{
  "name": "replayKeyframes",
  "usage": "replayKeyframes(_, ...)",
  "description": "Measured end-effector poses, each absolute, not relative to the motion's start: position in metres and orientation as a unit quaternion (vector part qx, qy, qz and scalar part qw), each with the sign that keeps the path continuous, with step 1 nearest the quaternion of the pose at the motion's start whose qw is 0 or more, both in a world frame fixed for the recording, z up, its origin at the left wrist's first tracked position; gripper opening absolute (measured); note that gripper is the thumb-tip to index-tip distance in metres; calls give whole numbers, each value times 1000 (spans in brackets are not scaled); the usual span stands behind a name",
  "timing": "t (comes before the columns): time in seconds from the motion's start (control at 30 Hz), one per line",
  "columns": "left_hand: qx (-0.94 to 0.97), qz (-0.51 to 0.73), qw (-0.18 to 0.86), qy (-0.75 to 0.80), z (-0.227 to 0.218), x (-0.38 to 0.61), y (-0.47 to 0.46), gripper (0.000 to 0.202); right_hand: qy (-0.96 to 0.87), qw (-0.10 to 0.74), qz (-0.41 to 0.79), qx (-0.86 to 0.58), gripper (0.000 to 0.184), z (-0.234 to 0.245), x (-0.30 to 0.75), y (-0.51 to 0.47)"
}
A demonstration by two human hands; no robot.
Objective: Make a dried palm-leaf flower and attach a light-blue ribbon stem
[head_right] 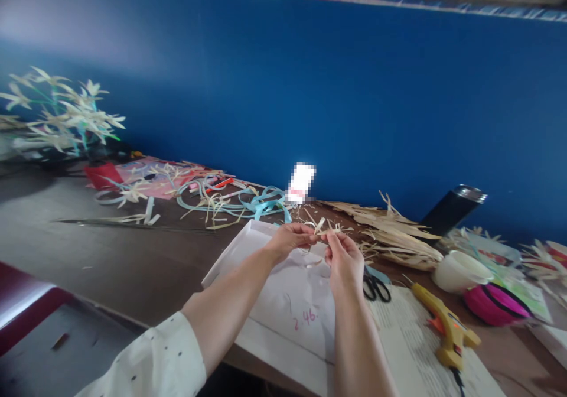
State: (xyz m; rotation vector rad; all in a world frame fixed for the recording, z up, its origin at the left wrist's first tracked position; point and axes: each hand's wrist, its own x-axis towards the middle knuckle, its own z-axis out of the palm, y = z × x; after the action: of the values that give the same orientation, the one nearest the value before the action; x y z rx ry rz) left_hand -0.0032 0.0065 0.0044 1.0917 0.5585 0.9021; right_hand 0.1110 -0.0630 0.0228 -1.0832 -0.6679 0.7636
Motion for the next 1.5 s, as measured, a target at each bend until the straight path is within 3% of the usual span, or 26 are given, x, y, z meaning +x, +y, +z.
replayKeyframes(1.5,499,379,744,232,7,-7,3,40,-302,735,378,-475,24,23,113,-63)
